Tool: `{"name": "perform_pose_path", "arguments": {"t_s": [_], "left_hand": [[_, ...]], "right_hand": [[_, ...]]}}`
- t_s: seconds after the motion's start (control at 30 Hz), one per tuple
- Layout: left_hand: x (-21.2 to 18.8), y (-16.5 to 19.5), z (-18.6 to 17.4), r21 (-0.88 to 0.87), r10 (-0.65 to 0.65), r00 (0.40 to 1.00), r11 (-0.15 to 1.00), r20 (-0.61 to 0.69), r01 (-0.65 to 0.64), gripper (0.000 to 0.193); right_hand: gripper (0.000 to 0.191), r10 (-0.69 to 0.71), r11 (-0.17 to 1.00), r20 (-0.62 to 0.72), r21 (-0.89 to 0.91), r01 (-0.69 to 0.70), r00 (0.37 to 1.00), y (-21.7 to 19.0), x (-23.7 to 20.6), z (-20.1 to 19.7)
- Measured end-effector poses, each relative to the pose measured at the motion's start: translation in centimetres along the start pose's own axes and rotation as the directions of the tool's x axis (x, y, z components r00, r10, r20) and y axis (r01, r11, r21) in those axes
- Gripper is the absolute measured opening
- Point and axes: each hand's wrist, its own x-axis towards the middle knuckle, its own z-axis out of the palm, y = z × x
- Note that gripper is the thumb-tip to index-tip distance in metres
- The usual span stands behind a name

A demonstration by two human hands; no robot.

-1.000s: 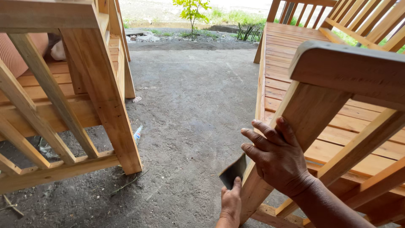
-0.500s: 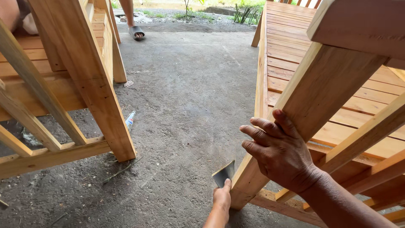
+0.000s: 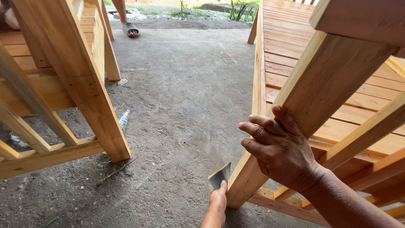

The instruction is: The person sands a wooden bench with a sheet of sandpaper, working along the armrest, back rail, and slats. They steady the bench with one hand while rubbing the sandpaper over the wood surfaces, moving around the bench to reach different sections.

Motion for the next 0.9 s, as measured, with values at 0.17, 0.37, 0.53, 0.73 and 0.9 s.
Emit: {"name": "perform_pose_path", "arguments": {"t_s": [0.17, 0.37, 0.53, 0.73, 0.9], "left_hand": [[0.3, 0.2, 0.6, -0.218, 0.047, 0.976, 0.976, 0.211, 0.001, 0.063], [0.3, -1.9, 0.3, -0.322, 0.18, 0.984, 0.932, 0.014, -0.166, 0.052], [0.0, -2.7, 2.2, -0.29, 0.116, 0.992, 0.949, -0.041, -0.123, 0.06], [-0.4, -3.6, 2.1, -0.236, 0.323, 0.945, 0.915, -0.052, -0.326, 0.066], [-0.3, -1.0, 1.1, -0.261, 0.038, 0.997, 0.964, -0.061, -0.053, 0.062]], "right_hand": [[0.019, 0.024, 1.0, -0.039, 0.004, -0.024, 0.999, -0.3, -0.2, -0.1], [0.018, -0.028, 0.998, -0.076, 0.047, 0.031, 0.997, -0.4, -0.4, -0.4], [0.02, -0.035, 0.998, -0.09, 0.055, 0.04, 0.995, -0.4, -0.5, -0.7], [0.021, -0.044, 0.996, -0.122, 0.069, 0.052, 0.992, -0.5, -0.4, -0.6], [0.019, -0.03, 0.997, -0.127, 0.071, 0.039, 0.991, -0.5, -0.2, -0.3]]}}
